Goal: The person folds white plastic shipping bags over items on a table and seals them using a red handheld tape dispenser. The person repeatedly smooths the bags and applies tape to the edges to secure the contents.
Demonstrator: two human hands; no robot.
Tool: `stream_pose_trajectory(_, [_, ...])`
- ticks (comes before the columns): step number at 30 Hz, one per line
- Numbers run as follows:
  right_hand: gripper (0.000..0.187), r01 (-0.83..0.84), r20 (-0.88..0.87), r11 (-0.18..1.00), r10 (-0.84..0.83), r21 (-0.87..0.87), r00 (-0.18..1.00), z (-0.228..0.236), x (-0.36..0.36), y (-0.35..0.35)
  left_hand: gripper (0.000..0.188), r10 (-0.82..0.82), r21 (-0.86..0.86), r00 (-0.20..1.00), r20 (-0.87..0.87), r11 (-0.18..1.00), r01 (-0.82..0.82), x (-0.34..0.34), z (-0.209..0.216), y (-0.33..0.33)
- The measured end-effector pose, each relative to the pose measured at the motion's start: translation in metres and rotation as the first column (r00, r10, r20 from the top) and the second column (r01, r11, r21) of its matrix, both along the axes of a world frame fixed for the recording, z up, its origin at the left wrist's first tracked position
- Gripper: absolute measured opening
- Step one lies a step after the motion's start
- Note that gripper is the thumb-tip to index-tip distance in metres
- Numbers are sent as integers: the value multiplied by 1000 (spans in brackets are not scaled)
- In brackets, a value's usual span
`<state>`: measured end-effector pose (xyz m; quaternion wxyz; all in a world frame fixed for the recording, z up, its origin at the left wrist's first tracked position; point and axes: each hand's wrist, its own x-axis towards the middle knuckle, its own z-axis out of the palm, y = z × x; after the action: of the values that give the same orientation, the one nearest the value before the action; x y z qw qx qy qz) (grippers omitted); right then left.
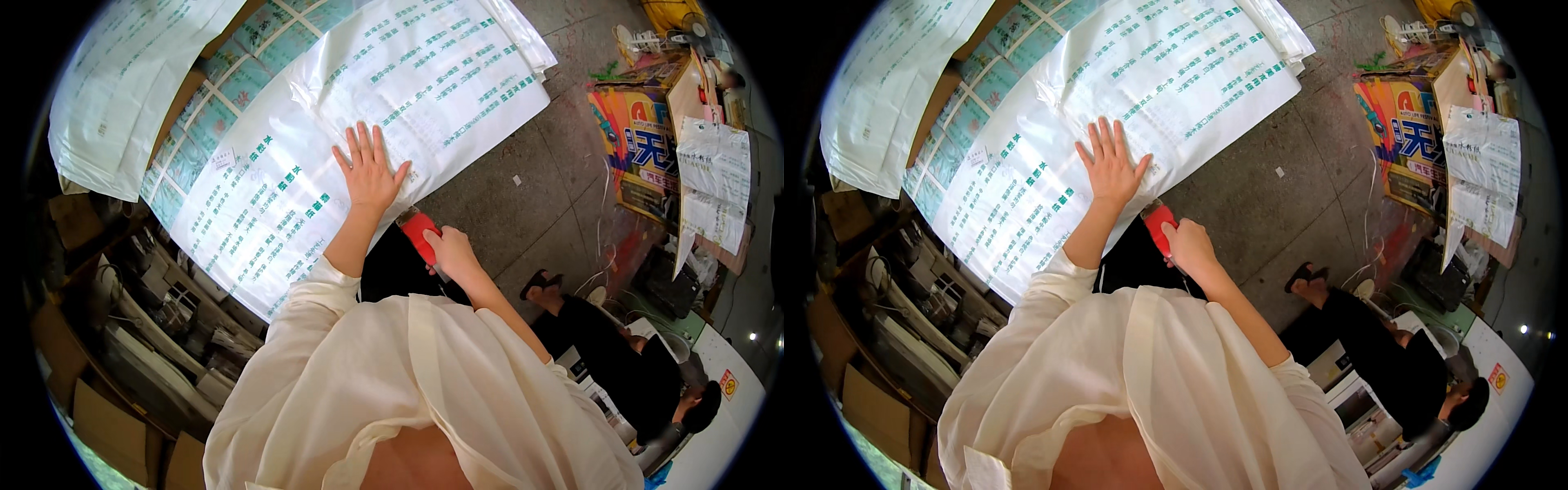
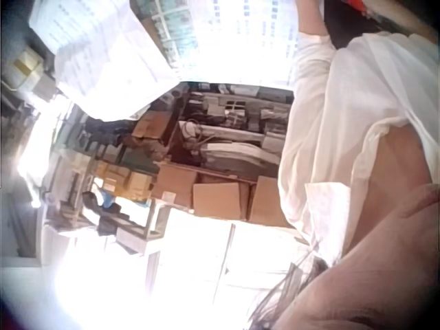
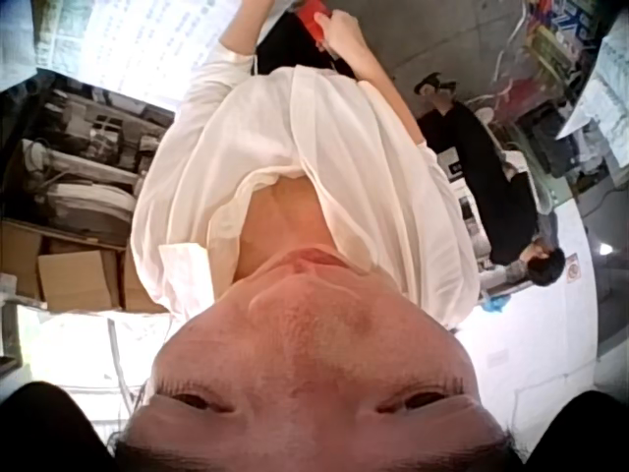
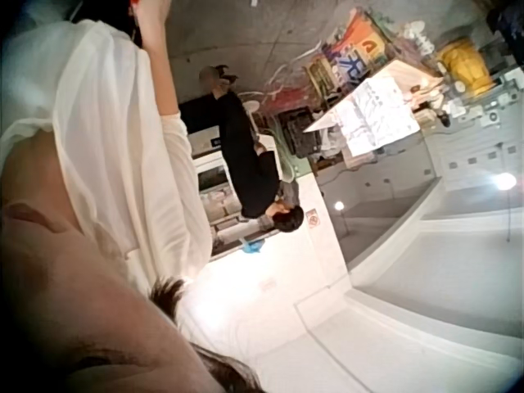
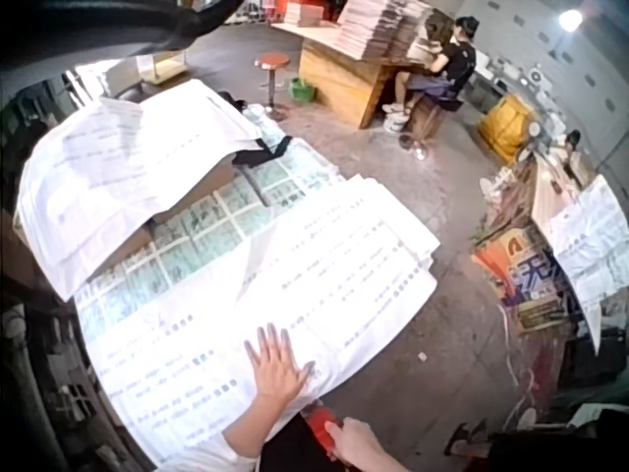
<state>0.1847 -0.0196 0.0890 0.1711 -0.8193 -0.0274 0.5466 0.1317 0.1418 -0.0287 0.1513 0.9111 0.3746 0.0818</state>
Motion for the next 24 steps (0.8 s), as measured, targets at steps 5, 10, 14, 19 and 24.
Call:
stream_pose_trajectory(5, [25,-539,100,728,629,-423,771,-52,-7,-57,91,2,-8,1000,-20,1000,-2,0,2,-5])
stream_pose_trajectory(10, [41,-140,327,775,413,-617,850,-87,26,-231,92,-8,-20,999,-33,1000,7,1,8,2])
stream_pose_trajectory(14, [47,33,668,917,264,-397,696,-81,34,-271,91,-19,-34,1000,-19,999,18,6,7,3])
stream_pose_trajectory(19, [40,6,801,995,74,-97,594,-63,34,-227,89,-40,-37,999,-23,999,40,-3,9,4])
stream_pose_trajectory(24, [34,-40,771,939,-254,340,583,-23,79,-107,88,-35,-122,999,-10,992,33,0,16,8])
